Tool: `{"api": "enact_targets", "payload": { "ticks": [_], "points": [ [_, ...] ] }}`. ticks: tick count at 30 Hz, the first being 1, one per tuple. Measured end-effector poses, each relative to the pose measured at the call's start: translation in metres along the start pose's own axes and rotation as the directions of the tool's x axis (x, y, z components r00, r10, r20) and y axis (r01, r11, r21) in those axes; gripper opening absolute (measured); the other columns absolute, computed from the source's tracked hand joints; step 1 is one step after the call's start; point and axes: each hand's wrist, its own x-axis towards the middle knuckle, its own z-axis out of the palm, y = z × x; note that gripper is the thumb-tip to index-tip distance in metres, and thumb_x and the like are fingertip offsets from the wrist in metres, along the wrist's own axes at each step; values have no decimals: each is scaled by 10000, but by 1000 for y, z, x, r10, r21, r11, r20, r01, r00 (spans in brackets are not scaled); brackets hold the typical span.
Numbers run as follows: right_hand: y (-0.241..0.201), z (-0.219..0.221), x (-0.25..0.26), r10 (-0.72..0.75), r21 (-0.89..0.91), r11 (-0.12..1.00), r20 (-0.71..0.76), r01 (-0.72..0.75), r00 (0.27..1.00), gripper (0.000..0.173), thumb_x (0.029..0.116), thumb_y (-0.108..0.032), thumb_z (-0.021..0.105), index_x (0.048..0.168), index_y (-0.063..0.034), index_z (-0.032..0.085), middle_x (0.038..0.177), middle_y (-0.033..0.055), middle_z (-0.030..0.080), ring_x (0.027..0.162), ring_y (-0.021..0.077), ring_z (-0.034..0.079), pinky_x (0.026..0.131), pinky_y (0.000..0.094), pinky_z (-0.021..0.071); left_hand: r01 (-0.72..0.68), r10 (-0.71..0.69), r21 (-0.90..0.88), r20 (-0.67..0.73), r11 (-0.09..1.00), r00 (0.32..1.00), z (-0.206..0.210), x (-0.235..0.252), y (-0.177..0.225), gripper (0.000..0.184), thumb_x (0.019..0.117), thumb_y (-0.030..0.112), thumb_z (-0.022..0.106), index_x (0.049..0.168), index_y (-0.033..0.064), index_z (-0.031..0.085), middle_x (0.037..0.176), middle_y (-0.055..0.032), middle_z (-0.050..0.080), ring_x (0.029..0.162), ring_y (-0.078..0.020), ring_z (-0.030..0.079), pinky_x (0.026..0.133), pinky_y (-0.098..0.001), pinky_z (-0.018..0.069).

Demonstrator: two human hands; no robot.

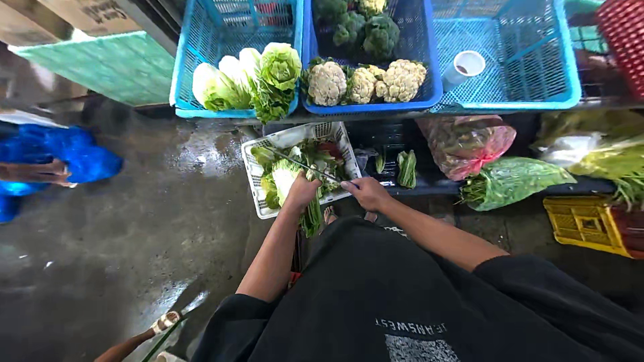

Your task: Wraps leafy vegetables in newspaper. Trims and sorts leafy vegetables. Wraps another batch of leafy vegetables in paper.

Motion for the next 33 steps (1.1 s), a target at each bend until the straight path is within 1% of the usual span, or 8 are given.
{"api": "enact_targets", "payload": {
  "ticks": [5, 10, 13, 20, 26, 28, 31, 33],
  "points": [
    [-6, 8, 4, 33, 46, 998, -20, -32, 999, 708, 1058, -634, 337, 897, -39, 685, 822, 140, 637, 841, 310, 640, 819, 566, 507, -45, 43, 78, 32, 996, 999, -7, 3, -5, 570, 984, 320, 613, 1470, 50, 488, 1232, -228, 660, 1136, -355, 649, 959, -584, 519],
    [-10, 15, 7, 25, 30, 999, -22, -24, 999, 689, 1057, -631, 349, 883, -54, 681, 789, 128, 620, 807, 302, 631, 789, 566, 504, -50, 51, 135, 0, 990, 999, -11, 5, -9, 484, 982, 306, 597, 1394, 54, 558, 1095, -199, 690, 1001, -335, 676, 867, -576, 542],
    [-9, 20, 11, 45, 8, 999, -15, -45, 999, 716, 1045, -664, 336, 863, -55, 666, 776, 130, 614, 795, 309, 632, 775, 571, 507, -42, 42, 152, 0, 987, 999, -14, 8, -12, 510, 989, 315, 589, 1420, 46, 544, 1113, -205, 692, 1029, -344, 677, 889, -583, 539],
    [-14, 24, 15, 58, -10, 998, 1, -58, 998, 721, 1044, -665, 337, 885, -53, 683, 798, 133, 631, 820, 306, 641, 797, 563, 511, -20, 23, 183, -10, 983, 1000, -19, 10, -15, 430, 1005, 324, 565, 1339, 55, 593, 1042, -191, 700, 966, -339, 685, 844, -577, 544],
    [-10, 28, 18, 53, -12, 999, 9, -53, 999, 726, 1037, -684, 318, 823, -77, 653, 736, 97, 593, 759, 277, 619, 743, 542, 502, -50, 55, 170, -24, 984, 998, -16, 14, -20, 400, 1001, 314, 572, 1299, 53, 615, 1029, -187, 699, 958, -337, 685, 834, -576, 546],
    [-2, 29, 22, 65, -40, 997, 10, -65, 998, 743, 1027, -704, 312, 832, -74, 656, 755, 111, 606, 782, 292, 631, 753, 556, 505, -63, 73, 174, -50, 983, 996, -17, 15, -23, 343, 1015, 302, 556, 1240, 54, 631, 969, -171, 696, 902, -328, 684, 797, -563, 548],
    [42, 38, 25, 188, -118, 976, 37, -182, 982, 852, 985, -781, 264, 895, -51, 695, 894, 185, 685, 937, 376, 680, 837, 634, 517, -39, 62, 194, -113, 980, 992, -32, 13, -32, 346, 1032, 328, 559, 1225, 52, 635, 965, -177, 698, 895, -342, 689, 797, -585, 552],
    [59, 34, 21, 234, -120, 966, 25, -229, 972, 865, 987, -779, 249, 889, -43, 692, 897, 185, 686, 940, 375, 679, 841, 627, 513, -23, 53, 200, -147, 980, 988, -48, 16, -35, 352, 1022, 335, 571, 1215, 47, 636, 948, -168, 698, 885, -330, 690, 796, -576, 552]
  ]
}}
